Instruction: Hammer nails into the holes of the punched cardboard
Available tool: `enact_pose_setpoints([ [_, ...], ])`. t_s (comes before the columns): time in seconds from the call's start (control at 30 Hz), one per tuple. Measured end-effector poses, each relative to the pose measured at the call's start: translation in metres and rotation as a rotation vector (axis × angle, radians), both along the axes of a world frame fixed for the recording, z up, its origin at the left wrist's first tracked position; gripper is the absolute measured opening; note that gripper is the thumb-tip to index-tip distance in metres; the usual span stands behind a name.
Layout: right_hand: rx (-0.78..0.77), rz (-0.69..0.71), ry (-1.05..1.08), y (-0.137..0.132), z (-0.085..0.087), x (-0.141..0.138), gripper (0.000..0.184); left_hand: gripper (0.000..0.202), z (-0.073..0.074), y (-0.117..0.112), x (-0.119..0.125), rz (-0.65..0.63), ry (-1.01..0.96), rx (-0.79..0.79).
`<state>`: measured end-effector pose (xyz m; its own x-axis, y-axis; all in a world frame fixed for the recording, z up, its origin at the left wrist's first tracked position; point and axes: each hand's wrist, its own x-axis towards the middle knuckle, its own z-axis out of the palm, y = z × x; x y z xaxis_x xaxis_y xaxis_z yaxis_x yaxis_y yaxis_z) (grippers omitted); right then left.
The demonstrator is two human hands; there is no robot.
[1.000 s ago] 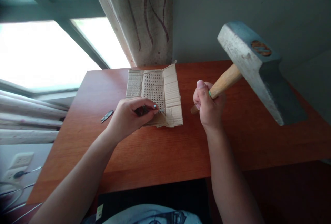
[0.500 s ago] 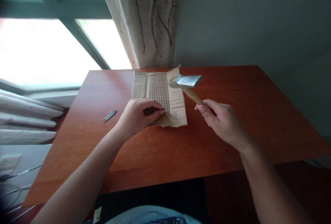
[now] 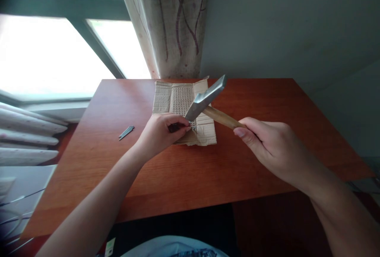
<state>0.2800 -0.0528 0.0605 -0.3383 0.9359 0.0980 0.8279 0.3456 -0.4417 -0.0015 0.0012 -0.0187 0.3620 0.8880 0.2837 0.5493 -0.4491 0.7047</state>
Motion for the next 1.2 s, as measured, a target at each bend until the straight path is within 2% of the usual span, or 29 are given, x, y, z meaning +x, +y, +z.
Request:
enact_pose_setpoints([
  [0.1,0.009,0.041,-0.034,0.0000,0.0015,-0.0045,0.036,0.006,0.0013,-0.0004,0.0002,0.007,0.028,0.003],
  [0.3,0.045,0.010,-0.044,-0.0010,0.0035,-0.0064,0.033,0.006,0.0007,-0.0002,-0.0004,0.007,0.018,-0.004],
  [0.7,0.038,0.053,-0.075,-0.0010,0.0025,-0.0070,0.033,0.006,0.0022,-0.0002,-0.0004,0.009,0.061,-0.009],
  [0.97,0.124,0.090,-0.047,-0.0003,0.0022,-0.0084,0.030,0.006,0.0025,-0.0001,-0.0002,0.010,0.046,-0.024],
  [1.2,0.107,0.059,-0.051,-0.0014,0.0045,-0.0080,0.032,0.006,0.0027,0.0003,-0.0011,0.000,0.050,-0.022],
])
